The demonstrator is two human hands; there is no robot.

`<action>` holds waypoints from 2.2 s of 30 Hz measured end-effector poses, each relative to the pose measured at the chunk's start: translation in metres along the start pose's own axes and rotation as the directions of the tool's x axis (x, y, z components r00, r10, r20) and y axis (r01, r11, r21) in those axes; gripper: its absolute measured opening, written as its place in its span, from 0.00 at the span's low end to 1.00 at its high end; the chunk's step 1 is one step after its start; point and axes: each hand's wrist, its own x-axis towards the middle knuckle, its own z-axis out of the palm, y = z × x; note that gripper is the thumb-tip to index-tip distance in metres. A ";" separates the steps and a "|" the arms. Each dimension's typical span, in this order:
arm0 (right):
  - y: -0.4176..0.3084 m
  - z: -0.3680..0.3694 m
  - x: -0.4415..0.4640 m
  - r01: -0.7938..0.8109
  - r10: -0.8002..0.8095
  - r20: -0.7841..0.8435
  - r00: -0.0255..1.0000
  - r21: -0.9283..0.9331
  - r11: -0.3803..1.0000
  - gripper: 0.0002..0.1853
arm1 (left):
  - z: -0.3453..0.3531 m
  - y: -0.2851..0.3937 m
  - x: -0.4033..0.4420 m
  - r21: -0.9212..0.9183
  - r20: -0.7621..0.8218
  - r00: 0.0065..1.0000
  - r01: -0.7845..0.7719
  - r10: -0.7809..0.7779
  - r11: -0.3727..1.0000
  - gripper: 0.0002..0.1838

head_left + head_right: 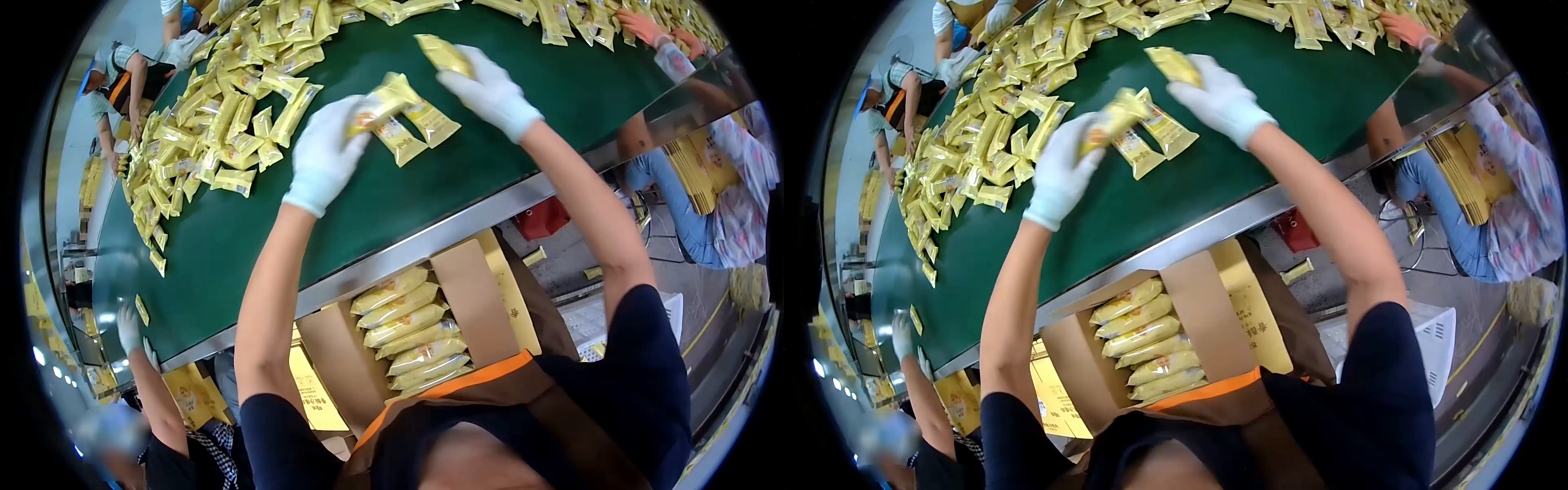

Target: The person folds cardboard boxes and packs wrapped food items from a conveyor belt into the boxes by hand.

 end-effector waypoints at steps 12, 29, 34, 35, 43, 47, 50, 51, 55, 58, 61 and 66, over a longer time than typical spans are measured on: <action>0.007 0.021 0.018 0.027 0.025 0.273 0.962 -0.186 0.982 0.33 | -0.016 -0.026 -0.057 0.164 0.370 0.896 0.196 -0.245 0.967 0.33; -0.169 -0.050 -0.185 0.784 -0.750 0.534 0.390 0.234 0.575 0.19 | -0.119 0.081 -0.189 -0.929 0.237 0.847 0.340 -0.475 0.143 0.32; -0.172 -0.024 -0.240 0.827 -0.810 0.338 0.479 0.136 0.546 0.12 | -0.105 0.128 -0.193 -0.876 0.157 0.834 0.365 -0.529 0.316 0.24; -0.168 -0.025 -0.248 0.819 -0.790 0.373 0.487 0.119 0.561 0.12 | -0.104 0.142 -0.192 -0.846 0.039 0.801 0.345 -0.597 0.408 0.23; -0.133 0.009 -0.261 0.838 -0.626 0.697 0.350 0.066 0.541 0.22 | -0.085 0.157 -0.185 -0.393 0.100 0.983 0.183 -0.156 0.901 0.28; -0.133 -0.036 -0.292 0.651 -0.679 0.639 0.361 0.349 0.674 0.25 | -0.027 0.136 -0.203 0.256 0.246 0.969 -0.052 -0.012 0.965 0.32; -0.126 -0.056 -0.317 0.460 -0.643 0.696 0.319 0.480 0.747 0.17 | -0.025 0.142 -0.206 0.291 0.228 0.974 -0.066 -0.002 0.954 0.33; -0.127 -0.063 -0.319 0.423 -0.601 0.721 0.345 0.452 0.786 0.16 | -0.025 0.143 -0.207 0.301 0.221 0.975 -0.073 0.005 0.951 0.33; -0.129 -0.068 -0.326 0.393 -0.564 0.725 0.396 0.422 0.817 0.14 | -0.032 0.155 -0.215 0.458 0.185 0.981 -0.144 0.065 0.877 0.33; -0.128 -0.068 -0.327 0.375 -0.569 0.695 0.440 0.434 0.819 0.13 | -0.037 0.161 -0.222 0.366 0.208 0.978 -0.109 0.032 0.924 0.32; -0.126 -0.067 -0.329 0.343 -0.604 0.607 0.517 0.499 0.796 0.12 | -0.054 0.172 -0.228 0.283 0.022 0.999 -0.035 0.030 0.959 0.29; -0.124 -0.089 -0.287 0.686 -0.667 0.531 0.522 0.204 0.699 0.13 | -0.080 0.176 -0.263 -0.587 -0.296 0.777 0.310 -0.555 0.748 0.23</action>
